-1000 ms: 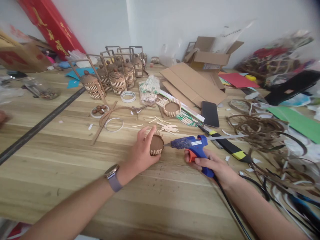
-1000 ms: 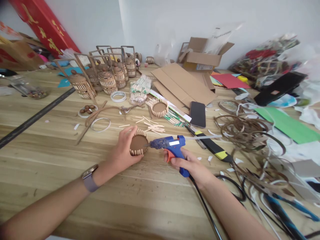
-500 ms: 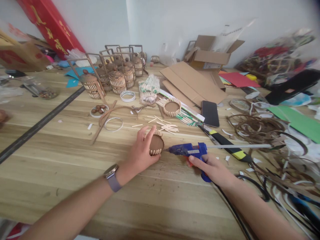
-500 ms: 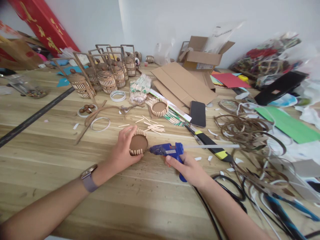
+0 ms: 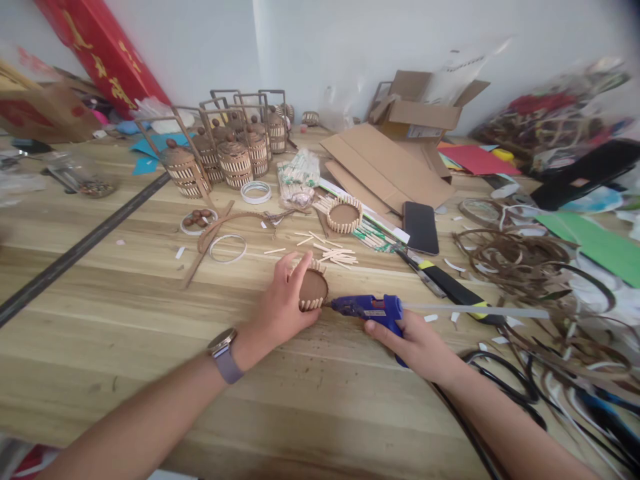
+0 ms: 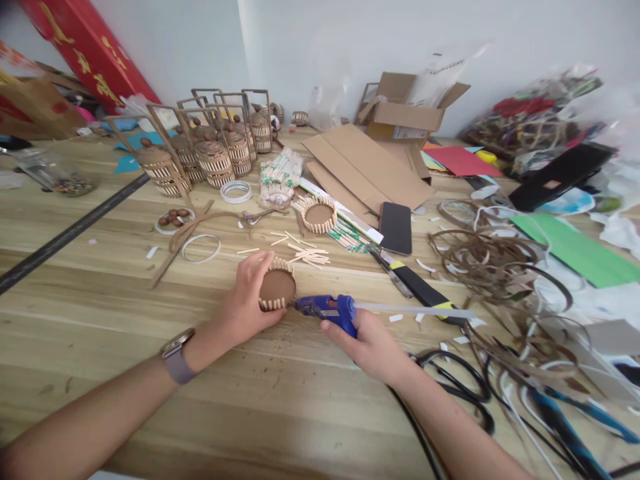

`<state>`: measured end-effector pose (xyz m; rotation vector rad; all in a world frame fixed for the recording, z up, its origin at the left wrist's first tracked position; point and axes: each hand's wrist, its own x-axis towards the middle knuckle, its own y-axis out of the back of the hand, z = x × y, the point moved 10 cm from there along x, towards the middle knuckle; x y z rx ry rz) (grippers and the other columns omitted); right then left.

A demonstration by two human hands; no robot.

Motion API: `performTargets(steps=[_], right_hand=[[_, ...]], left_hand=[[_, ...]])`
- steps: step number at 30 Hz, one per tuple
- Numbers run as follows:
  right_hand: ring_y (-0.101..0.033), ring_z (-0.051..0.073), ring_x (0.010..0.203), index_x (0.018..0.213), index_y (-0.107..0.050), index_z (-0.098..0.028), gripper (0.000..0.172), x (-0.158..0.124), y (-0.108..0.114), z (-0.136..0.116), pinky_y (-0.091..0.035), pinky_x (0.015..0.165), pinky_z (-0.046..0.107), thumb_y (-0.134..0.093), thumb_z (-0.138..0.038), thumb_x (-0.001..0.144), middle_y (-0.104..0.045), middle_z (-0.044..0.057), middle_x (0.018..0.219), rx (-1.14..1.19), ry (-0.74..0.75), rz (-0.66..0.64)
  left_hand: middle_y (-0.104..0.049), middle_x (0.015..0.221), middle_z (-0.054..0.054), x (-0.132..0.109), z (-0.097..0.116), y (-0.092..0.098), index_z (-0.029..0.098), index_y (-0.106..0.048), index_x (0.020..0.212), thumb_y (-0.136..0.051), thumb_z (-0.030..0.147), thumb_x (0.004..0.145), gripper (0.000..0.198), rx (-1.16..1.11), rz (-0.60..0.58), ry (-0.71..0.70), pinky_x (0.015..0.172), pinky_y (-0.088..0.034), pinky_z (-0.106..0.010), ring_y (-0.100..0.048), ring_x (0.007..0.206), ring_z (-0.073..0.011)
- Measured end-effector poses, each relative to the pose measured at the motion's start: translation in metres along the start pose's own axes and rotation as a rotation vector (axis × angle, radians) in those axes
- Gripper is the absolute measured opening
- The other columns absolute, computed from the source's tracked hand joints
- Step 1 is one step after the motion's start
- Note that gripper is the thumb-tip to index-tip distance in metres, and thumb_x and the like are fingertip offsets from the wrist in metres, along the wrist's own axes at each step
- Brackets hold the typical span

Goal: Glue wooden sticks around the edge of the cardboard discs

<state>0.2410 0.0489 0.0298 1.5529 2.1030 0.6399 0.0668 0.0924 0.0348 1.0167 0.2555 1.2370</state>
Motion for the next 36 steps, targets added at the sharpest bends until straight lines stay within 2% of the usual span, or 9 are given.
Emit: performTargets(steps=[7, 11, 16, 23, 30, 36], right_hand=[[-0.051, 0.016, 0.058, 0.084, -0.066, -0.02, 0.037, -0.0004, -0.0002, -0.0019, -0.046, 0.059, 0.028, -0.049, -0.054, 0.087, -0.062, 0.001, 0.066, -0.002, 0.007, -0.001], [-0.058, 0.02, 0.067, 0.079, -0.065, -0.022, 0.035, -0.0002, 0.001, -0.0035, -0.05, 0.066, 0.03, -0.05, -0.053, 0.087, -0.068, 0.003, 0.075, -0.005, 0.02, 0.01], [-0.063, 0.023, 0.075, 0.091, -0.069, -0.021, 0.035, 0.0005, 0.0003, -0.0025, -0.052, 0.07, 0.032, -0.053, -0.051, 0.086, -0.073, 0.004, 0.085, 0.011, 0.012, 0.01], [-0.062, 0.022, 0.073, 0.091, -0.068, -0.021, 0.035, -0.0005, -0.0003, -0.0013, -0.051, 0.069, 0.031, -0.05, -0.05, 0.088, -0.072, 0.004, 0.082, -0.023, 0.005, 0.003], [-0.058, 0.02, 0.067, 0.086, -0.068, -0.021, 0.035, -0.0006, -0.0002, 0.0002, -0.05, 0.063, 0.029, -0.05, -0.051, 0.087, -0.069, 0.002, 0.075, -0.043, 0.012, 0.015], [-0.06, 0.021, 0.069, 0.086, -0.066, -0.021, 0.035, -0.0014, -0.0019, 0.0023, -0.05, 0.065, 0.03, -0.049, -0.052, 0.087, -0.069, 0.003, 0.076, -0.057, -0.016, 0.008]], left_hand=[[-0.026, 0.146, -0.015, 0.0005, 0.0013, 0.0002, 0.032, -0.009, 0.15, -0.075, 0.018, 0.069, 0.106, 0.006, -0.005, -0.013, 0.103, -0.043, -0.058, -0.033, 0.136, -0.0381], [-0.026, 0.145, -0.015, 0.0005, 0.0022, 0.0008, 0.033, -0.007, 0.15, -0.076, 0.017, 0.068, 0.108, 0.002, 0.002, -0.018, 0.102, -0.044, -0.057, -0.033, 0.136, -0.038], [-0.027, 0.146, -0.014, 0.0003, 0.0012, 0.0008, 0.036, -0.007, 0.15, -0.076, 0.016, 0.068, 0.109, -0.007, 0.005, -0.012, 0.1, -0.046, -0.057, -0.036, 0.133, -0.038], [-0.027, 0.146, -0.014, 0.0004, 0.001, 0.001, 0.033, -0.01, 0.15, -0.076, 0.016, 0.068, 0.106, -0.002, -0.002, 0.002, 0.1, -0.047, -0.057, -0.034, 0.134, -0.0383], [-0.027, 0.145, -0.013, 0.0007, 0.0024, 0.0015, 0.036, -0.006, 0.15, -0.076, 0.016, 0.068, 0.11, -0.005, 0.002, -0.014, 0.099, -0.048, -0.057, -0.035, 0.134, -0.0376], [-0.027, 0.146, -0.014, 0.0004, 0.0014, 0.0006, 0.034, -0.008, 0.15, -0.075, 0.017, 0.069, 0.107, -0.01, 0.001, -0.019, 0.101, -0.047, -0.056, -0.037, 0.133, -0.0371]])
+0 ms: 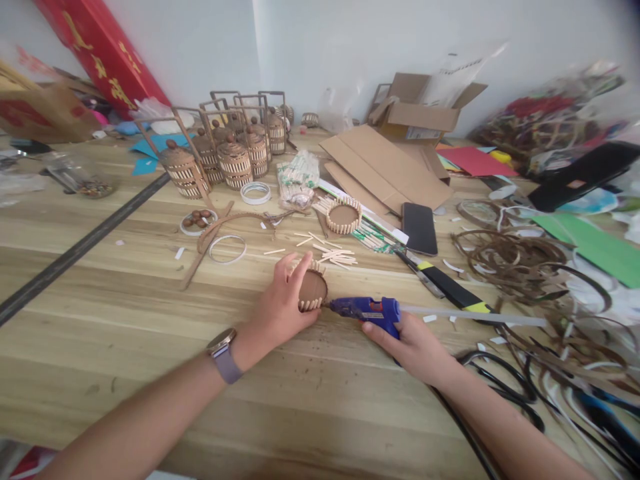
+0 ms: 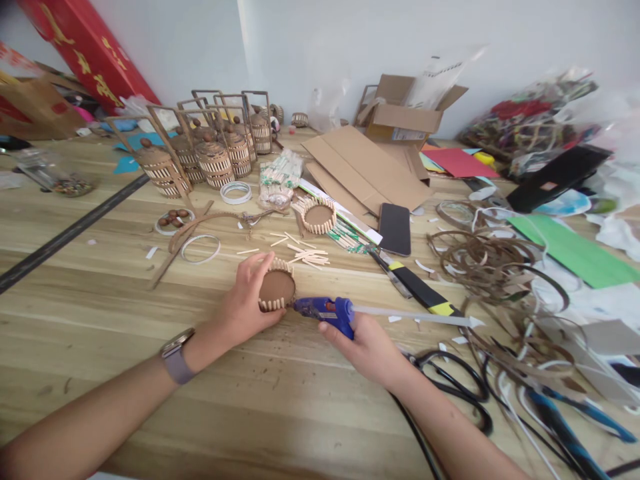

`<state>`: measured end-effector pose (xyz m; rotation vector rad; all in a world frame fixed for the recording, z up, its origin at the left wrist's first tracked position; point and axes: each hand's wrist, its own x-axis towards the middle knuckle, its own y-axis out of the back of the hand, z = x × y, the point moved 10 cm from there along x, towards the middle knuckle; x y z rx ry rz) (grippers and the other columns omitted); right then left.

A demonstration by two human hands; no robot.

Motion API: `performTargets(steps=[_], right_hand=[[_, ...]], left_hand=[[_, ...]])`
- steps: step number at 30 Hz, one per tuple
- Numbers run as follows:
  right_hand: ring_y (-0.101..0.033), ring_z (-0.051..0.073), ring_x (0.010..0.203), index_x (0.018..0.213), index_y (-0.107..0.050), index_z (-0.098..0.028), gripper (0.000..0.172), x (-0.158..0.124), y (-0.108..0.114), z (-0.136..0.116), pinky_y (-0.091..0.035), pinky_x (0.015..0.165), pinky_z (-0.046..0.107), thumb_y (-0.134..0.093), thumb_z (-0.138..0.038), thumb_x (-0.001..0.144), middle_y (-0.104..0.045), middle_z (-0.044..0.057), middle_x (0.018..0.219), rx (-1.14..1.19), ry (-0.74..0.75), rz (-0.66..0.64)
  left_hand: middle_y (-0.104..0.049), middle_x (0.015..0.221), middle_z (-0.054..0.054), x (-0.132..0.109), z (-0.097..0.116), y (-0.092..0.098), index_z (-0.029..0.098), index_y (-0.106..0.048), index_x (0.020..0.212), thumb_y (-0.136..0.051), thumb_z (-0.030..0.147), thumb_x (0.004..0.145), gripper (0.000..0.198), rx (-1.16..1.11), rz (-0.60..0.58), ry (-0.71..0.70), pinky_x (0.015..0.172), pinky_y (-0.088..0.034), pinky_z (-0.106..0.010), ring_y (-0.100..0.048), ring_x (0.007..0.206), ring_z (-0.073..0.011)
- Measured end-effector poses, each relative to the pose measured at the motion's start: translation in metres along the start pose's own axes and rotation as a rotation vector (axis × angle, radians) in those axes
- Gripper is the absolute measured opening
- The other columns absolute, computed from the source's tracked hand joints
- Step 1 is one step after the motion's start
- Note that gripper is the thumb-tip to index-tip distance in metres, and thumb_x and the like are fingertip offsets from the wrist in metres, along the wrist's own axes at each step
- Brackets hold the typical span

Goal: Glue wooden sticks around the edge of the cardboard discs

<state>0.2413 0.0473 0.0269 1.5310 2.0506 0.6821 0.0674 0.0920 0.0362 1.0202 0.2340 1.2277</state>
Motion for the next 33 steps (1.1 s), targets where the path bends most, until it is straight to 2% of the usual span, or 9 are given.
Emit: performTargets(steps=[5, 9, 11, 16, 21, 23, 27, 31, 33], right_hand=[[-0.057, 0.02, 0.063, 0.075, -0.062, -0.022, 0.039, 0.0, 0.006, 0.001, -0.047, 0.06, 0.029, -0.051, -0.059, 0.084, -0.063, 0.003, 0.067, 0.039, -0.003, 0.079], [-0.045, 0.014, 0.046, 0.068, -0.058, -0.021, 0.057, -0.001, 0.01, 0.026, -0.038, 0.045, 0.027, -0.048, -0.076, 0.078, -0.048, -0.002, 0.05, 0.2, -0.208, 0.075], [-0.046, 0.012, 0.045, 0.067, -0.06, -0.019, 0.062, -0.002, 0.003, 0.03, -0.038, 0.045, 0.025, -0.05, -0.08, 0.074, -0.049, -0.002, 0.05, 0.308, -0.261, -0.039], [-0.059, 0.012, 0.051, 0.074, -0.066, -0.014, 0.066, -0.019, -0.037, 0.013, -0.045, 0.05, 0.023, -0.053, -0.078, 0.074, -0.066, 0.006, 0.066, 0.528, -0.319, -0.503], [-0.053, 0.011, 0.042, 0.067, -0.058, -0.016, 0.07, -0.032, -0.059, 0.008, -0.042, 0.043, 0.023, -0.039, -0.083, 0.077, -0.061, 0.003, 0.056, 0.355, -0.363, -0.724], [-0.048, 0.011, 0.042, 0.062, -0.056, -0.018, 0.066, -0.022, -0.048, 0.009, -0.037, 0.043, 0.024, -0.035, -0.077, 0.084, -0.058, 0.002, 0.054, 0.074, -0.287, -0.649], [-0.05, 0.016, 0.053, 0.058, -0.055, -0.02, 0.046, 0.01, 0.002, 0.002, -0.029, 0.05, 0.028, -0.05, -0.052, 0.091, -0.059, 0.005, 0.059, -0.531, -0.16, -0.298], [-0.057, 0.019, 0.067, 0.077, -0.061, -0.02, 0.017, 0.047, 0.037, -0.007, -0.032, 0.058, 0.027, -0.057, -0.03, 0.089, -0.065, 0.004, 0.072, -0.571, -0.086, 0.013], [-0.058, 0.018, 0.07, 0.08, -0.06, -0.02, 0.007, 0.069, 0.039, -0.009, -0.035, 0.061, 0.025, -0.059, -0.023, 0.086, -0.067, 0.003, 0.077, -0.507, -0.041, 0.076]], left_hand=[[-0.029, 0.144, -0.014, 0.001, 0.002, 0.002, 0.034, -0.008, 0.15, -0.076, 0.016, 0.068, 0.108, 0.018, -0.002, 0.008, 0.1, -0.047, -0.056, -0.035, 0.134, -0.0374], [-0.029, 0.143, -0.015, 0.001, 0.003, 0.003, 0.034, -0.008, 0.149, -0.078, 0.015, 0.067, 0.11, 0.021, -0.004, -0.003, 0.098, -0.048, -0.057, -0.034, 0.133, -0.0385], [-0.03, 0.143, -0.014, 0.001, 0.003, 0.003, 0.035, -0.008, 0.15, -0.078, 0.016, 0.067, 0.111, 0.013, 0.002, -0.008, 0.098, -0.049, -0.056, -0.035, 0.133, -0.0381], [-0.029, 0.143, -0.014, 0.0, 0.0, 0.001, 0.033, -0.012, 0.15, -0.078, 0.017, 0.068, 0.107, 0.009, 0.001, 0.006, 0.1, -0.048, -0.056, -0.036, 0.133, -0.0374], [-0.03, 0.142, -0.014, 0.0, 0.0, 0.001, 0.029, -0.017, 0.148, -0.078, 0.018, 0.067, 0.102, 0.034, -0.007, 0.03, 0.103, -0.045, -0.057, -0.035, 0.135, -0.0382], [-0.03, 0.142, -0.015, 0.001, -0.001, 0.001, 0.028, -0.019, 0.147, -0.077, 0.019, 0.066, 0.101, 0.04, -0.015, 0.037, 0.103, -0.044, -0.058, -0.035, 0.135, -0.0385], [-0.031, 0.142, -0.014, 0.002, -0.002, 0.0, 0.028, -0.019, 0.147, -0.076, 0.019, 0.067, 0.099, 0.035, -0.021, 0.041, 0.104, -0.042, -0.058, -0.035, 0.135, -0.038], [-0.032, 0.142, -0.015, 0.002, 0.002, 0.0, 0.027, -0.017, 0.148, -0.076, 0.018, 0.068, 0.1, 0.0, -0.016, -0.004, 0.106, -0.042, -0.057, -0.035, 0.135, -0.0365], [-0.033, 0.142, -0.016, 0.002, 0.002, 0.0, 0.026, -0.017, 0.148, -0.076, 0.018, 0.068, 0.1, 0.005, -0.013, -0.004, 0.106, -0.041, -0.057, -0.034, 0.136, -0.0368]])
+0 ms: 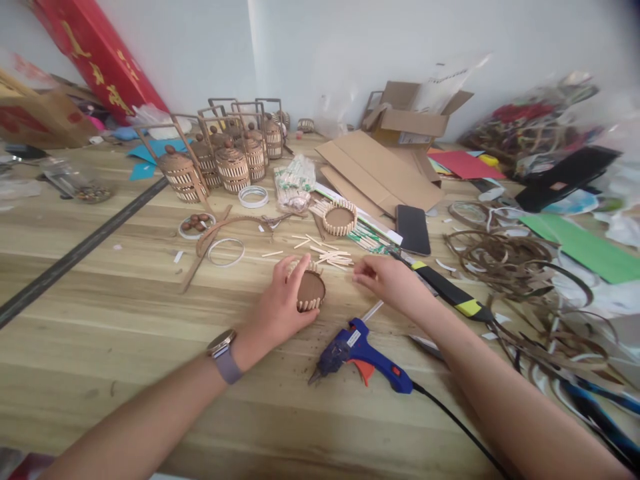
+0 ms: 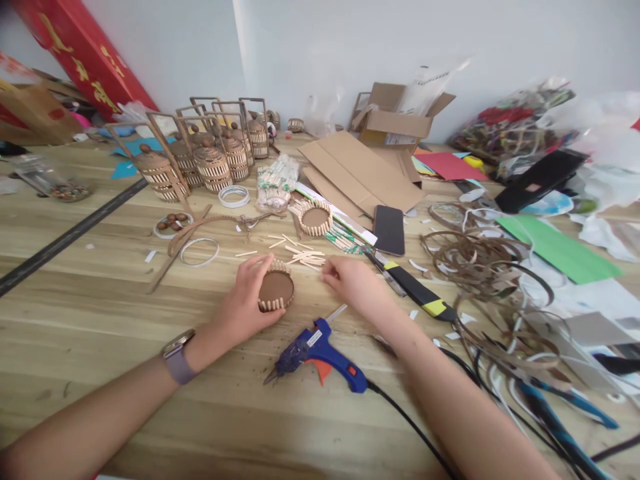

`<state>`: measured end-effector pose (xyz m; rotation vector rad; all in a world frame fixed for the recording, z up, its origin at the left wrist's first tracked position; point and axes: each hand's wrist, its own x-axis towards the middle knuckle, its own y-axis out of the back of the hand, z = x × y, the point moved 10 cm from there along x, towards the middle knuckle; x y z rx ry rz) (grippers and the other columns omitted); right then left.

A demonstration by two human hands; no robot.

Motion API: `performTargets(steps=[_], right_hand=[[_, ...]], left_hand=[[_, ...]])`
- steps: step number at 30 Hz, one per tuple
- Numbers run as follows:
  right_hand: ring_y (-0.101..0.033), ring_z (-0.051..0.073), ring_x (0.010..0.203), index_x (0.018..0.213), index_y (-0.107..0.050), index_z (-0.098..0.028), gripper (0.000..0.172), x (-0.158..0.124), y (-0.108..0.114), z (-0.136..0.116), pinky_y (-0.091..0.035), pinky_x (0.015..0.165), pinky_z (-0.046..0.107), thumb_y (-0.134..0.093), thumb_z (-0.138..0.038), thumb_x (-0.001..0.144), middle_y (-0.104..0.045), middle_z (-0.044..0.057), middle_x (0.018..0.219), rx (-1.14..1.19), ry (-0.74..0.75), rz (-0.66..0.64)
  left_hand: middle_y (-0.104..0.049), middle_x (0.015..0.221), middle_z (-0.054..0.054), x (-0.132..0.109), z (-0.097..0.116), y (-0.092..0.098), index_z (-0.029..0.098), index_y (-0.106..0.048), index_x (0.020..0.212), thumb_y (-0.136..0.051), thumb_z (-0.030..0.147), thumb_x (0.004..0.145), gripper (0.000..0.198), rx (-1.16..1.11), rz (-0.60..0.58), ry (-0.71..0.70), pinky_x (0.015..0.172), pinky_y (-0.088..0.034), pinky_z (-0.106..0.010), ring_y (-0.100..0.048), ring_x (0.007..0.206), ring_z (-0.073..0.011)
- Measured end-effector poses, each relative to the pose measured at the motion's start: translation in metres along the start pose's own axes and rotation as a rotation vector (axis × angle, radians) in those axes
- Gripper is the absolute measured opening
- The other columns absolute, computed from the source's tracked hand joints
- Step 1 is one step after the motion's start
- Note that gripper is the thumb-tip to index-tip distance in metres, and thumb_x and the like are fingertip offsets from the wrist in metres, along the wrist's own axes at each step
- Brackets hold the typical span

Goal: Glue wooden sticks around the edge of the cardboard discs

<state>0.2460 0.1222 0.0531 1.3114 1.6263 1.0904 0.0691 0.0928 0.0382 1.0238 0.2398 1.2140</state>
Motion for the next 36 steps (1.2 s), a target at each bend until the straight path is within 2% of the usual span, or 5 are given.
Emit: performTargets(steps=[4, 9, 21, 30, 36], right_hand=[[-0.058, 0.016, 0.073, 0.08, -0.058, -0.018, 0.008, 0.035, -0.013, -0.01, -0.037, 0.063, 0.022, -0.058, -0.01, 0.081, -0.067, 0.003, 0.08, 0.01, 0.039, 0.0], [-0.057, 0.016, 0.074, 0.083, -0.058, -0.017, 0.016, 0.049, -0.022, -0.028, -0.035, 0.063, 0.023, -0.054, -0.003, 0.076, -0.067, 0.005, 0.084, -0.043, 0.105, -0.055], [-0.062, 0.021, 0.08, 0.092, -0.062, -0.013, 0.019, 0.011, -0.038, -0.025, -0.036, 0.065, 0.027, -0.048, -0.008, 0.081, -0.07, 0.013, 0.093, -0.152, 0.151, -0.166], [-0.052, 0.012, 0.062, 0.082, -0.055, -0.018, 0.01, -0.008, -0.013, -0.048, -0.035, 0.057, 0.021, -0.05, -0.01, 0.078, -0.061, 0.0, 0.073, 0.028, 0.224, -0.157], [-0.05, 0.01, 0.059, 0.078, -0.055, -0.019, 0.013, -0.016, -0.022, -0.072, -0.035, 0.056, 0.02, -0.054, -0.007, 0.072, -0.057, -0.004, 0.067, 0.279, 0.343, -0.164]], left_hand=[[-0.032, 0.142, -0.017, 0.0, 0.001, 0.0, 0.024, -0.017, 0.148, -0.078, 0.017, 0.067, 0.101, 0.024, -0.002, -0.004, 0.107, -0.04, -0.058, -0.033, 0.136, -0.0381], [-0.033, 0.142, -0.017, 0.001, 0.0, -0.001, 0.024, -0.018, 0.148, -0.077, 0.017, 0.066, 0.101, 0.016, -0.008, -0.017, 0.108, -0.039, -0.058, -0.033, 0.136, -0.0382], [-0.032, 0.143, -0.016, 0.0, -0.001, -0.001, 0.027, -0.016, 0.148, -0.078, 0.019, 0.067, 0.103, 0.017, -0.02, -0.003, 0.106, -0.041, -0.058, -0.032, 0.137, -0.0381], [-0.032, 0.143, -0.016, 0.0, 0.001, 0.001, 0.026, -0.016, 0.148, -0.077, 0.017, 0.067, 0.102, -0.001, -0.004, -0.019, 0.106, -0.042, -0.057, -0.033, 0.136, -0.0367], [-0.031, 0.143, -0.015, 0.0, 0.0, 0.001, 0.028, -0.014, 0.149, -0.076, 0.017, 0.068, 0.103, -0.014, 0.001, -0.018, 0.104, -0.043, -0.057, -0.034, 0.136, -0.0369]])
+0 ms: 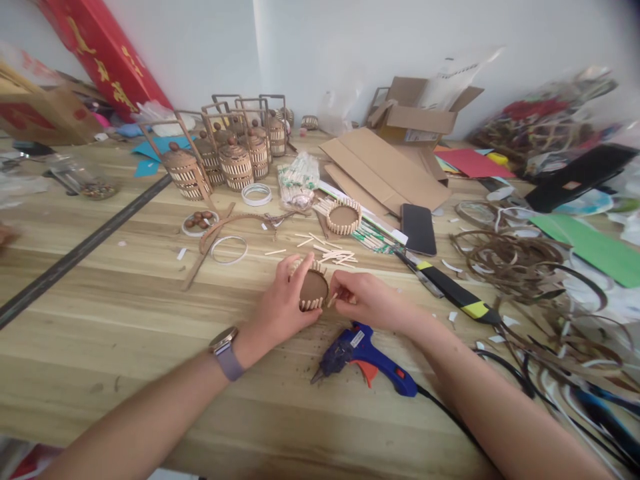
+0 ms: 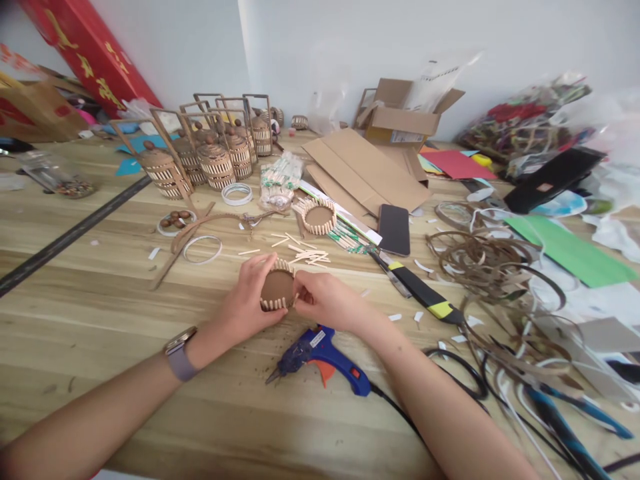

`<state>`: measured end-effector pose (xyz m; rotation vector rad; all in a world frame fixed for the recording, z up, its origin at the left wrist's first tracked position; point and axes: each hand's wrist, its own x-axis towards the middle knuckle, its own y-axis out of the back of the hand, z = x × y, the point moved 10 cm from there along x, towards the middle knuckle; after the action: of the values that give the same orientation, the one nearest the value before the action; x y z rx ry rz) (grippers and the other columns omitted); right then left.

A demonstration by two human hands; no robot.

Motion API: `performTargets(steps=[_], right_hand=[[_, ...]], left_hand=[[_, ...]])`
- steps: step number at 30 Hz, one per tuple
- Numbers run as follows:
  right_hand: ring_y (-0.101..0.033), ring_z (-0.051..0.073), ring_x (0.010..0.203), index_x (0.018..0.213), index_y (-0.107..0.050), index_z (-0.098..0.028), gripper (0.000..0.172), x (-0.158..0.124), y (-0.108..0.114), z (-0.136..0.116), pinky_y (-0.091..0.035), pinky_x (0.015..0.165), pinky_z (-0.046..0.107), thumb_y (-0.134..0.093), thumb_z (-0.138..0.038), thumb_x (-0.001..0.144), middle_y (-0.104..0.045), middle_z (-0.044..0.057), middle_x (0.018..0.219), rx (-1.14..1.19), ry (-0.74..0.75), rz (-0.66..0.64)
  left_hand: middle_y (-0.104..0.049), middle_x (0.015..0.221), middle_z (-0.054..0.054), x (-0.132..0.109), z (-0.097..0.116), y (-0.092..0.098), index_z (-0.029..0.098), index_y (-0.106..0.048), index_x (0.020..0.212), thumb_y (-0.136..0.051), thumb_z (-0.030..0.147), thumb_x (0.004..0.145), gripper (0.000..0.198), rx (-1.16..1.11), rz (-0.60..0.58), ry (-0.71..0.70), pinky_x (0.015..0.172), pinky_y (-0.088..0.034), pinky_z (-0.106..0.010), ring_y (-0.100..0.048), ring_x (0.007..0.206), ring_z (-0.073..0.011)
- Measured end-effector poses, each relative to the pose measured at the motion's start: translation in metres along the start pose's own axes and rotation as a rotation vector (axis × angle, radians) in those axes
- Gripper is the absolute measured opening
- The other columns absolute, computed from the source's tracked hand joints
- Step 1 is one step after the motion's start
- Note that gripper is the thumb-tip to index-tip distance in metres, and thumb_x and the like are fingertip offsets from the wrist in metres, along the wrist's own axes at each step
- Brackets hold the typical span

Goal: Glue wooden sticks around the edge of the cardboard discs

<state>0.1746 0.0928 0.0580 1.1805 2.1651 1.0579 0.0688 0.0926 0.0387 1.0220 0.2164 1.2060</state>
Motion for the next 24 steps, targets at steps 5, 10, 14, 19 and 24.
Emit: performTargets(steps=[5, 10, 14, 19, 24], right_hand=[[-0.051, 0.011, 0.06, 0.08, -0.054, -0.019, 0.013, 0.003, -0.011, -0.001, -0.037, 0.058, 0.021, -0.054, -0.007, 0.074, -0.057, -0.003, 0.069, 0.026, 0.021, -0.025], [-0.051, 0.012, 0.062, 0.079, -0.053, -0.019, 0.013, 0.004, -0.013, 0.001, -0.037, 0.059, 0.021, -0.054, -0.006, 0.075, -0.059, -0.002, 0.07, 0.015, 0.005, -0.026], [-0.051, 0.012, 0.063, 0.077, -0.049, -0.02, 0.014, 0.004, -0.015, -0.001, -0.037, 0.059, 0.021, -0.054, -0.007, 0.076, -0.059, -0.001, 0.072, 0.015, 0.022, -0.025], [-0.049, 0.012, 0.062, 0.074, -0.043, -0.021, 0.016, 0.004, -0.017, -0.004, -0.035, 0.058, 0.021, -0.052, -0.008, 0.078, -0.056, -0.002, 0.071, 0.01, 0.031, -0.022], [-0.047, 0.012, 0.06, 0.072, -0.038, -0.022, 0.019, 0.005, -0.018, -0.004, -0.033, 0.057, 0.022, -0.05, -0.009, 0.078, -0.052, -0.003, 0.069, -0.004, 0.035, -0.012]], left_hand=[[-0.032, 0.143, -0.017, 0.0, 0.002, 0.001, 0.027, -0.014, 0.149, -0.075, 0.019, 0.069, 0.1, -0.01, 0.014, -0.029, 0.104, -0.043, -0.058, -0.034, 0.135, -0.0374], [-0.032, 0.143, -0.018, 0.0, 0.003, 0.002, 0.025, -0.015, 0.149, -0.074, 0.017, 0.07, 0.099, -0.012, 0.013, -0.041, 0.106, -0.041, -0.056, -0.033, 0.136, -0.0371], [-0.033, 0.142, -0.018, 0.0, 0.003, 0.002, 0.024, -0.017, 0.148, -0.074, 0.017, 0.069, 0.098, -0.012, 0.014, -0.038, 0.106, -0.041, -0.057, -0.034, 0.136, -0.037], [-0.032, 0.143, -0.016, 0.0, 0.002, 0.001, 0.027, -0.014, 0.149, -0.074, 0.017, 0.069, 0.101, -0.01, 0.005, -0.024, 0.105, -0.042, -0.057, -0.034, 0.136, -0.0372], [-0.03, 0.144, -0.016, 0.0, 0.0, 0.0, 0.029, -0.012, 0.15, -0.075, 0.018, 0.069, 0.103, -0.009, -0.004, -0.014, 0.104, -0.042, -0.057, -0.034, 0.136, -0.037]])
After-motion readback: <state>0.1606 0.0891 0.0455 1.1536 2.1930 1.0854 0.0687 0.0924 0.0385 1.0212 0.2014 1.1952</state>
